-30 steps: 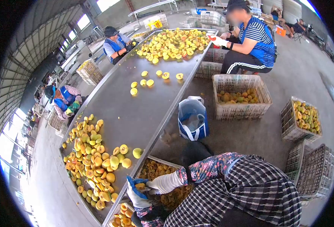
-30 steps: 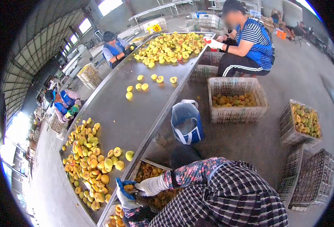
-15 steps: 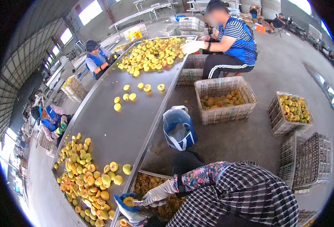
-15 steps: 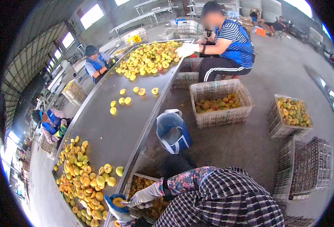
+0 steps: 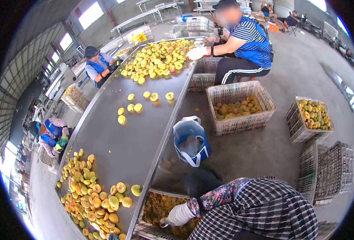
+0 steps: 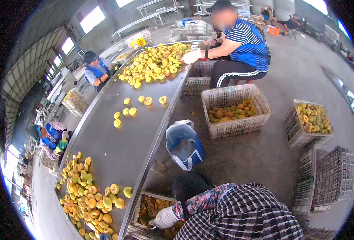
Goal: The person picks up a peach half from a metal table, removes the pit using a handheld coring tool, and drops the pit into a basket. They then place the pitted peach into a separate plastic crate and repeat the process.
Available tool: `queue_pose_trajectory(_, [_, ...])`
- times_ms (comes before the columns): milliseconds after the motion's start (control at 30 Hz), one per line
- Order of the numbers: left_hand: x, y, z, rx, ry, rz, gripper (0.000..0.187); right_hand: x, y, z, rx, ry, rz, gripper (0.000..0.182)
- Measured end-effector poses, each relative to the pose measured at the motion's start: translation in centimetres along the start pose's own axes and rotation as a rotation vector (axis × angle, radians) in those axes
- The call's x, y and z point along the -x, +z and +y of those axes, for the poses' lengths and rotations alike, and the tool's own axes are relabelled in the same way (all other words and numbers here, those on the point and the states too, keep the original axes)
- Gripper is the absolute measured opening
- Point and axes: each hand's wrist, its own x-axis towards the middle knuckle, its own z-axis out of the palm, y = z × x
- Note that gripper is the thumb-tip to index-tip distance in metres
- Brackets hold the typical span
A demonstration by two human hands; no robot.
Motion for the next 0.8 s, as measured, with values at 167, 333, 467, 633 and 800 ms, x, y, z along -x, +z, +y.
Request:
queue_pose_trajectory(167, [-11.0, 11.5, 5.7, 0.179, 0.492, -0.005, 0.027, -1.3, 1.6, 2.3, -0.055, -0.144, 0.055, 0.032])
queue_pose_trajectory(333, [-12.8, 16.5, 14.9, -0.163, 0.482, -0.399, 0.041, -0.5, 0.6, 2.4, -0.201, -0.236, 0.073, 0.035])
queue_pose_trajectory(467, [-14.9, 19.5, 12.0, -0.270, 0.560, -0.414, 0.055, -3.1, 2.9, 5.2, -0.201, -0.453, 0.149, 0.021])
queue_pose_trajectory(633, [-13.9, 20.0, 12.0, -0.206, 0.583, -0.322, 0.065, -1.5, 1.8, 4.0, -0.223, -0.378, 0.035, 0.025])
queue_pose_trajectory(800, [-15.4, 21.5, 10.2, -0.084, 0.608, -0.302, 0.046, -1.3, 2.0, 3.0, -0.104, -0.234, 0.025, 0.023])
